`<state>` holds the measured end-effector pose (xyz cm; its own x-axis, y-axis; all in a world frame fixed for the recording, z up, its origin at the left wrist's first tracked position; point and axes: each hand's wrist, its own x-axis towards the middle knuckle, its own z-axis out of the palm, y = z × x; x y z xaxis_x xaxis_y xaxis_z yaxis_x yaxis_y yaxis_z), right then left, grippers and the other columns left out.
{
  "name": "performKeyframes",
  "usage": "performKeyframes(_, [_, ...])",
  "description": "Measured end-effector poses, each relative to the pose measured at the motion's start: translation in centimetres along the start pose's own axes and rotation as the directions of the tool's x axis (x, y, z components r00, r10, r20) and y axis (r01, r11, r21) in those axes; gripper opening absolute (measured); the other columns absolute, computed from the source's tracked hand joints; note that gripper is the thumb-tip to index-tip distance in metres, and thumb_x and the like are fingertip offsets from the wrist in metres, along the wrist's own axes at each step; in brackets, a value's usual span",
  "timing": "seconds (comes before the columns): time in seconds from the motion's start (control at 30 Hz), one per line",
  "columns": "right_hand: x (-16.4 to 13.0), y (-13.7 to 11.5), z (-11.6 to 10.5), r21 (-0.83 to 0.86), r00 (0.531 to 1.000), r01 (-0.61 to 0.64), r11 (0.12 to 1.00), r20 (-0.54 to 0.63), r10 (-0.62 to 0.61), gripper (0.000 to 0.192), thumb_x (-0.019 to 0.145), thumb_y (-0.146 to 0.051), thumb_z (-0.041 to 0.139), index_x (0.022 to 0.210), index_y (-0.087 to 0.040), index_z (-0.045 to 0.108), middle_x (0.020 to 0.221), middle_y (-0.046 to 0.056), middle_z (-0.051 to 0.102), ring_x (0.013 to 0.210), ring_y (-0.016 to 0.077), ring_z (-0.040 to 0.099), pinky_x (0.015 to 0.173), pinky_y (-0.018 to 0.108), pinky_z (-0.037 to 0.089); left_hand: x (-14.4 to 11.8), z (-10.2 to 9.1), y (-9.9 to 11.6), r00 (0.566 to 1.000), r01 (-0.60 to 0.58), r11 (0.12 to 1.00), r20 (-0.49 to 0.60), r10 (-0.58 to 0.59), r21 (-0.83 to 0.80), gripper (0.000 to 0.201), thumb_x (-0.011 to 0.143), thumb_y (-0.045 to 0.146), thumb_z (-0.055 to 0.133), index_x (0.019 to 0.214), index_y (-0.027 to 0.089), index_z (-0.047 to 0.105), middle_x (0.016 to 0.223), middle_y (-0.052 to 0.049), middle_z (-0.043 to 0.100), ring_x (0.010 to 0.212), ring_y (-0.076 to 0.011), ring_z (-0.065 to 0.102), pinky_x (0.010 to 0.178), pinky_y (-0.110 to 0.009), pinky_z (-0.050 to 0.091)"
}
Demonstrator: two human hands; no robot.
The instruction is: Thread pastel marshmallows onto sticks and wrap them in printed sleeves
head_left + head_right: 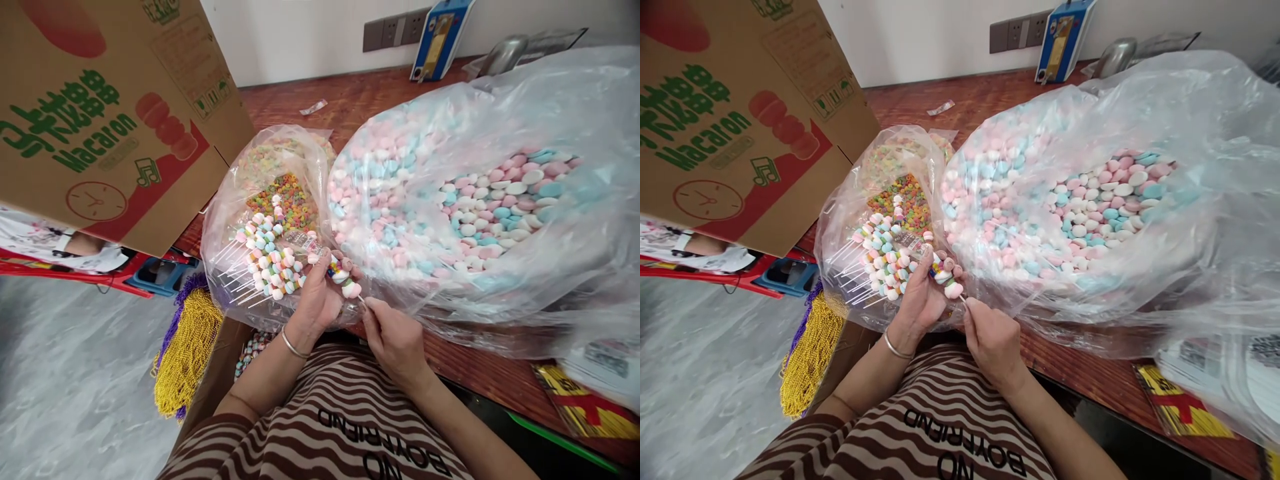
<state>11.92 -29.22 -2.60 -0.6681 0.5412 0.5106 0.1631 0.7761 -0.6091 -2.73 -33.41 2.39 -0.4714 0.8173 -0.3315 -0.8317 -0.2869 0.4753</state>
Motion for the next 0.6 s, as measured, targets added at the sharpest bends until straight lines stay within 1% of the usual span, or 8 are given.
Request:
performKeyframes(0.03, [0.1, -0.2, -0.1, 0.188, 0.989, -0.145, 0.971, 0.068, 0.134, 0.019, 0.103, -0.025, 0.051, 0.095, -0.017, 0.066, 0.069, 0.001, 0.062, 0.059, 0.0128, 0.052, 0.057, 0.027, 0.036, 0.0, 0.0, 0.0, 1.000, 0.011, 1.000, 0.009, -0.011, -0.008, 0.026, 0.091, 0.041, 0.070, 0.084, 0.017, 0.062, 0.071, 0.000, 0.057, 0.070, -0.0141, 0.063, 0.067, -0.026, 0.054])
performKeyframes(0.07, [0.1, -0.4, -0.1, 0.371, 0.951, -0.304, 0.878, 0.169, 0.258, 0.022, 0.103, -0.031, 0.051, 0.091, -0.018, 0.065, 0.067, 0.000, 0.060, 0.057, 0.0117, 0.050, 0.055, 0.025, 0.036, 0.0, 0.1, 0.0, 1.000, 0.021, 1.000, 0.016, -0.021, -0.014, 0.027, 0.093, 0.042, 0.066, 0.084, 0.017, 0.063, 0.071, 0.000, 0.056, 0.070, -0.0142, 0.062, 0.068, -0.026, 0.054])
performKeyframes(0.13, [0.3, -0.9, -0.2, 0.626, 0.822, -0.568, 0.535, 0.399, 0.406, 0.029, 0.100, -0.043, 0.055, 0.084, -0.020, 0.061, 0.057, -0.005, 0.047, 0.048, 0.0089, 0.038, 0.047, 0.023, 0.030, 0.1, 0.2, 0.0, 0.999, 0.044, 0.999, 0.020, -0.044, -0.015, 0.033, 0.096, 0.046, 0.060, 0.083, 0.017, 0.063, 0.069, 0.000, 0.056, 0.069, -0.0140, 0.062, 0.071, -0.027, 0.055])
performKeyframes(0.2, [0.5, -1.3, -0.1, 0.721, 0.717, -0.667, 0.187, 0.553, 0.424, 0.033, 0.094, -0.051, 0.064, 0.081, -0.020, 0.059, 0.051, -0.010, 0.035, 0.043, 0.0061, 0.024, 0.041, 0.021, 0.021, 0.1, 0.0, 0.0, 0.998, 0.061, 0.998, 0.007, -0.061, 0.005, 0.037, 0.096, 0.051, 0.059, 0.081, 0.017, 0.063, 0.069, 0.000, 0.055, 0.068, -0.0137, 0.061, 0.076, -0.029, 0.056])
performKeyframes(0.27, [0.7, -1.4, -0.1, 0.742, 0.674, -0.671, -0.005, 0.612, 0.413, 0.034, 0.088, -0.051, 0.072, 0.082, -0.019, 0.061, 0.049, -0.012, 0.032, 0.041, 0.0041, 0.019, 0.040, 0.019, 0.016, 0.2, -0.4, 0.1, 0.997, 0.080, 0.996, 0.013, -0.080, 0.032, 0.036, 0.091, 0.053, 0.064, 0.084, 0.017, 0.065, 0.072, -0.001, 0.057, 0.070, -0.0144, 0.062, 0.081, -0.031, 0.056])
performKeyframes(0.43, [1.0, -1.3, -0.2, 0.735, 0.649, -0.667, -0.121, 0.653, 0.390, 0.034, 0.084, -0.048, 0.078, 0.081, -0.017, 0.065, 0.046, -0.012, 0.032, 0.039, 0.0021, 0.019, 0.039, 0.017, 0.014, 0.5, -1.5, 0.8, 0.994, -0.061, 0.996, 0.095, 0.055, 0.067, 0.037, 0.073, 0.033, 0.086, 0.104, 0.022, 0.068, 0.096, -0.002, 0.067, 0.089, -0.0176, 0.068, 0.090, -0.035, 0.055])
performKeyframes(0.5, [1.0, -1.3, -0.3, 0.715, 0.632, -0.680, -0.161, 0.683, 0.365, 0.034, 0.083, -0.048, 0.078, 0.080, -0.017, 0.064, 0.045, -0.013, 0.031, 0.037, 0.0016, 0.017, 0.039, 0.017, 0.014, 0.5, -1.6, 1.1, 0.991, -0.131, 0.988, 0.049, 0.127, 0.088, 0.029, 0.075, 0.031, 0.084, 0.099, 0.025, 0.067, 0.089, 0.001, 0.065, 0.086, -0.0159, 0.067, 0.091, -0.035, 0.054])
performKeyframes(0.6, [0.9, -1.3, -0.3, 0.672, 0.602, -0.714, -0.194, 0.732, 0.320, 0.035, 0.086, -0.051, 0.074, 0.082, -0.017, 0.064, 0.043, -0.014, 0.028, 0.034, 0.0020, 0.015, 0.037, 0.018, 0.015, 0.5, -1.0, 1.4, 0.991, -0.135, 0.989, 0.008, 0.134, 0.063, 0.022, 0.086, 0.041, 0.075, 0.083, 0.023, 0.062, 0.066, 0.005, 0.048, 0.068, -0.0129, 0.059, 0.086, -0.033, 0.056])
